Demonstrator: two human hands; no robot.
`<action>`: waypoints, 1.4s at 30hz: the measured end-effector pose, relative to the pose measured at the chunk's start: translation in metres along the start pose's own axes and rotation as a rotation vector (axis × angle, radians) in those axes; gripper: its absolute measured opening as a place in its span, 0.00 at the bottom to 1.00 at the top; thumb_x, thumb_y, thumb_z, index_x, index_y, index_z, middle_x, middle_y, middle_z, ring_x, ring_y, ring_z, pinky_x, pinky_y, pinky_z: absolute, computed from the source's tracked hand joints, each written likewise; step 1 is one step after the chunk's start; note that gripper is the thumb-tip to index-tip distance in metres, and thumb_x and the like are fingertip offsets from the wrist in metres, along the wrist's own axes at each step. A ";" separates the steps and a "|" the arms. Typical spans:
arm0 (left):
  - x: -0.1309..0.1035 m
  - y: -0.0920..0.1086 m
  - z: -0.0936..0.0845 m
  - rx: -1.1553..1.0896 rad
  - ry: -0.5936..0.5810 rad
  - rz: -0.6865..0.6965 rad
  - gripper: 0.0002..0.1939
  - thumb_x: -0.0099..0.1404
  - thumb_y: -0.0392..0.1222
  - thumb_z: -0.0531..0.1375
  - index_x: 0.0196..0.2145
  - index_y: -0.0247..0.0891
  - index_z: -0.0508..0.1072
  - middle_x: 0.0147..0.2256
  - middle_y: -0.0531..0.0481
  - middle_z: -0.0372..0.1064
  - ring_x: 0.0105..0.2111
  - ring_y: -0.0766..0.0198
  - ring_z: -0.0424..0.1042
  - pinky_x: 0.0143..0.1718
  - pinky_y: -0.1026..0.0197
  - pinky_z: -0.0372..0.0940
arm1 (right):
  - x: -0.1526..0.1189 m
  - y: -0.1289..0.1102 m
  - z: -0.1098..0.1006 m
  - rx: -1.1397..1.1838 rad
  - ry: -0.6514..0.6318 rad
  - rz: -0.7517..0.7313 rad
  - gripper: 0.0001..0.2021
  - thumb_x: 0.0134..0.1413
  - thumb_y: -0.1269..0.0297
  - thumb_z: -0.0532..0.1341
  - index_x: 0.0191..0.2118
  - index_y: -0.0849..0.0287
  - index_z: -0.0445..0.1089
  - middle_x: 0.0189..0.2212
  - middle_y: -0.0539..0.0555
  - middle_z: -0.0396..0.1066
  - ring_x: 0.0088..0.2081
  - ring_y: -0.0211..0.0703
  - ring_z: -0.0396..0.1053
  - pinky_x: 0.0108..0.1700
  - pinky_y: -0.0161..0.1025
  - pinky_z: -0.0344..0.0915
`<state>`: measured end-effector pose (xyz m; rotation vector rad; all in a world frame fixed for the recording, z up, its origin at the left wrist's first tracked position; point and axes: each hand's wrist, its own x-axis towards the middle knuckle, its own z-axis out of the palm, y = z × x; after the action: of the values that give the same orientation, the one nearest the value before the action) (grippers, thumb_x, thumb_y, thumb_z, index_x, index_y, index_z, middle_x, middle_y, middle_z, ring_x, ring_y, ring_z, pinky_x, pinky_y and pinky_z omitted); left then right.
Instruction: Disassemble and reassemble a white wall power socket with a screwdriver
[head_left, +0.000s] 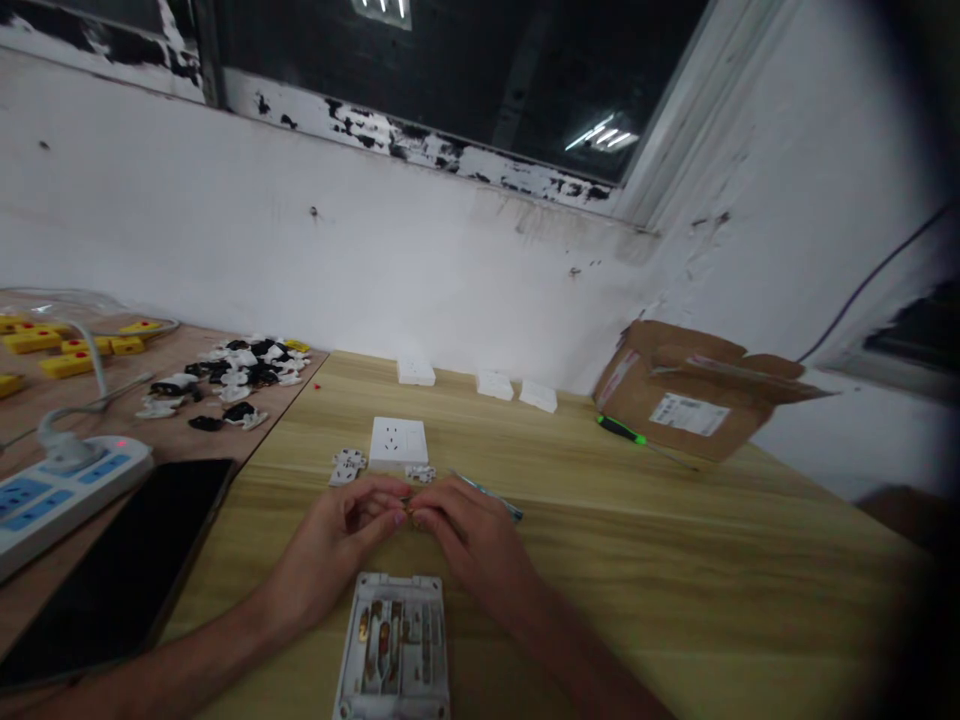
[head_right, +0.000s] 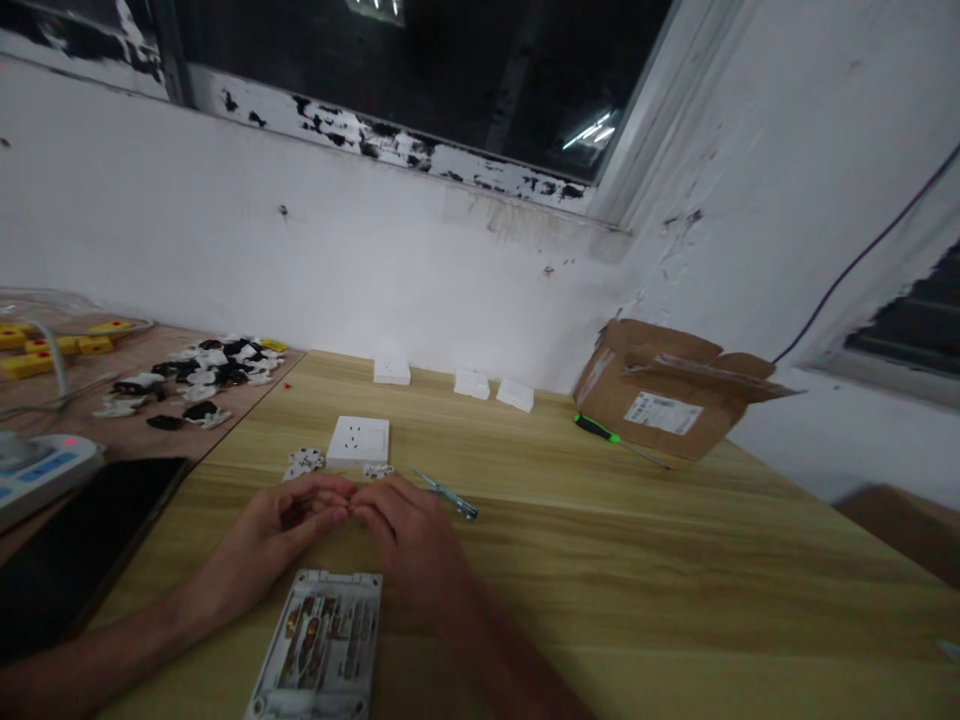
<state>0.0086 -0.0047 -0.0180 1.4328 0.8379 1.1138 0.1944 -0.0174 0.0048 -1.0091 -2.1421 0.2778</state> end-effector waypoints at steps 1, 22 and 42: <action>0.000 0.001 0.000 0.002 -0.010 0.003 0.12 0.62 0.43 0.64 0.42 0.34 0.75 0.36 0.47 0.76 0.36 0.61 0.74 0.41 0.62 0.68 | 0.000 -0.001 0.000 -0.008 0.001 0.009 0.06 0.63 0.71 0.58 0.38 0.57 0.72 0.34 0.52 0.74 0.37 0.41 0.70 0.40 0.37 0.65; -0.009 0.006 0.001 0.192 -0.053 0.194 0.07 0.66 0.39 0.61 0.42 0.37 0.72 0.35 0.51 0.73 0.34 0.66 0.71 0.39 0.65 0.66 | -0.003 -0.012 0.005 -0.036 -0.018 0.120 0.15 0.67 0.63 0.52 0.27 0.58 0.62 0.22 0.47 0.63 0.25 0.36 0.61 0.29 0.34 0.51; -0.009 0.004 0.001 0.421 -0.044 0.240 0.05 0.63 0.36 0.60 0.36 0.37 0.75 0.31 0.52 0.74 0.31 0.65 0.74 0.35 0.65 0.69 | -0.005 -0.006 0.009 0.132 -0.060 0.228 0.27 0.69 0.52 0.46 0.23 0.59 0.65 0.18 0.48 0.65 0.22 0.35 0.62 0.26 0.34 0.49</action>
<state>0.0062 -0.0144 -0.0160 1.9414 0.9226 1.1198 0.1863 -0.0236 -0.0014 -1.1811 -2.0325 0.5579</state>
